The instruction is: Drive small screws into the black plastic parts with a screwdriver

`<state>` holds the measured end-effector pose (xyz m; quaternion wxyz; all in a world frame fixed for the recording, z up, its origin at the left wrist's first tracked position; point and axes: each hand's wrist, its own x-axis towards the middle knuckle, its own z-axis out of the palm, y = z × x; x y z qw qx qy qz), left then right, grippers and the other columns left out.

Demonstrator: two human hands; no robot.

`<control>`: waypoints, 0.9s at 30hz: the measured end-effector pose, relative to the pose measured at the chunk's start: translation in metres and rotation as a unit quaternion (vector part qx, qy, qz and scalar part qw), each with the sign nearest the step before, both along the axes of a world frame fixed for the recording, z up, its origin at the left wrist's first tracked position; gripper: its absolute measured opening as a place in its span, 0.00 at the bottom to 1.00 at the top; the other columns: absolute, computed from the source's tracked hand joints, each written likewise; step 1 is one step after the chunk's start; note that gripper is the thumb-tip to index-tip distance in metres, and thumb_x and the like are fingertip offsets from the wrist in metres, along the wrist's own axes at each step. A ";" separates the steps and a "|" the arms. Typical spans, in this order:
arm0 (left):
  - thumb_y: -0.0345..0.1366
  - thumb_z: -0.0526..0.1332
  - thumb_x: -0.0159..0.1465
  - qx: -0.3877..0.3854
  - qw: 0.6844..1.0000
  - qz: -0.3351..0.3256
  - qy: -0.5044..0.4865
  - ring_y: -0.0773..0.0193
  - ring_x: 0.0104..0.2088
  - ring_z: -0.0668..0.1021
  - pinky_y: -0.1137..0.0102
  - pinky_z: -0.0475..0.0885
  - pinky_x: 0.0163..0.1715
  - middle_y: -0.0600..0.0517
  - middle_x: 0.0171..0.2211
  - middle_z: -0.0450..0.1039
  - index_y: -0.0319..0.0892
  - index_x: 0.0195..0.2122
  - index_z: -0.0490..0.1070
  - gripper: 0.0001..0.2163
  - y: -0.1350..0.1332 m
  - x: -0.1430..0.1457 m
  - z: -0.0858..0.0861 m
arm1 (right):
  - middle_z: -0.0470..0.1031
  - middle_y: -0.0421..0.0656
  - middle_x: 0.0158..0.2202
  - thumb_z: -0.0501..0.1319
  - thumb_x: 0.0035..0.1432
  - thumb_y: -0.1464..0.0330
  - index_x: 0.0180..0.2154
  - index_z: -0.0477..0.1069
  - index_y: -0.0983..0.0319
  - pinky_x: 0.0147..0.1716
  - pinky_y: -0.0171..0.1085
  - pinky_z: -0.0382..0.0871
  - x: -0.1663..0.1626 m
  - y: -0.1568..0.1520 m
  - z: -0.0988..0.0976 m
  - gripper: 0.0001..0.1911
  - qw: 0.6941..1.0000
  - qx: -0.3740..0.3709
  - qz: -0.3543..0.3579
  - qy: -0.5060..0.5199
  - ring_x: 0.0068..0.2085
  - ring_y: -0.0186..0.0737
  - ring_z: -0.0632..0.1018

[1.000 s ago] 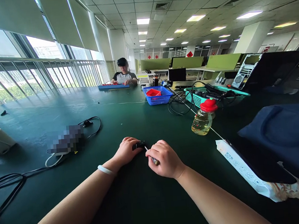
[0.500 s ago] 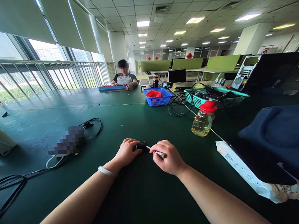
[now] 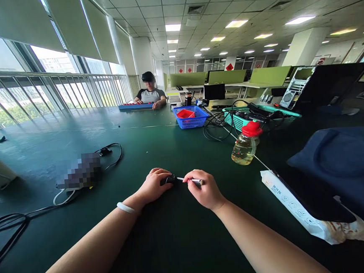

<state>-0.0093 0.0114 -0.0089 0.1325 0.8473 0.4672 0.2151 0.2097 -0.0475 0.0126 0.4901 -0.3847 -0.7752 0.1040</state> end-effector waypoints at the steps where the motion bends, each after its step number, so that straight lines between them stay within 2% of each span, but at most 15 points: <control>1: 0.39 0.68 0.59 -0.003 1.000 -0.003 0.003 0.52 0.57 0.71 0.57 0.64 0.60 0.50 0.51 0.77 0.48 0.49 0.77 0.16 0.000 0.000 0.000 | 0.75 0.40 0.26 0.54 0.59 0.71 0.29 0.74 0.59 0.29 0.37 0.68 0.001 0.002 -0.002 0.11 1.000 -0.022 0.000 0.018 0.28 0.38 0.75; 4: 0.39 0.67 0.60 -0.009 1.000 -0.006 0.010 0.51 0.58 0.70 0.56 0.64 0.61 0.50 0.52 0.77 0.48 0.50 0.77 0.16 -0.001 0.000 0.001 | 0.70 0.38 0.21 0.54 0.58 0.68 0.29 0.74 0.59 0.25 0.36 0.65 0.004 0.009 -0.009 0.11 0.992 -0.097 -0.003 0.081 0.24 0.37 0.72; 8: 0.41 0.66 0.61 -0.007 1.000 -0.006 0.010 0.51 0.58 0.70 0.55 0.63 0.61 0.50 0.52 0.77 0.48 0.50 0.77 0.16 -0.001 0.000 0.001 | 0.68 0.38 0.19 0.53 0.57 0.65 0.28 0.73 0.60 0.25 0.36 0.65 0.008 0.016 -0.017 0.12 0.976 -0.159 -0.002 0.149 0.23 0.37 0.71; 17: 0.42 0.66 0.61 -0.005 1.000 0.006 0.010 0.50 0.58 0.70 0.55 0.63 0.61 0.49 0.51 0.77 0.47 0.49 0.78 0.16 -0.006 0.002 0.005 | 0.63 0.37 0.18 0.53 0.56 0.66 0.26 0.72 0.60 0.23 0.36 0.59 0.006 0.007 -0.006 0.11 0.988 -0.109 -0.002 0.106 0.21 0.35 0.66; 27: 0.42 0.66 0.61 -0.006 1.000 0.008 0.008 0.49 0.58 0.70 0.53 0.63 0.61 0.49 0.51 0.77 0.47 0.50 0.77 0.17 -0.005 0.002 0.003 | 0.62 0.37 0.18 0.54 0.55 0.64 0.27 0.72 0.59 0.23 0.36 0.57 0.008 0.012 -0.013 0.11 0.970 -0.183 0.001 0.158 0.22 0.36 0.65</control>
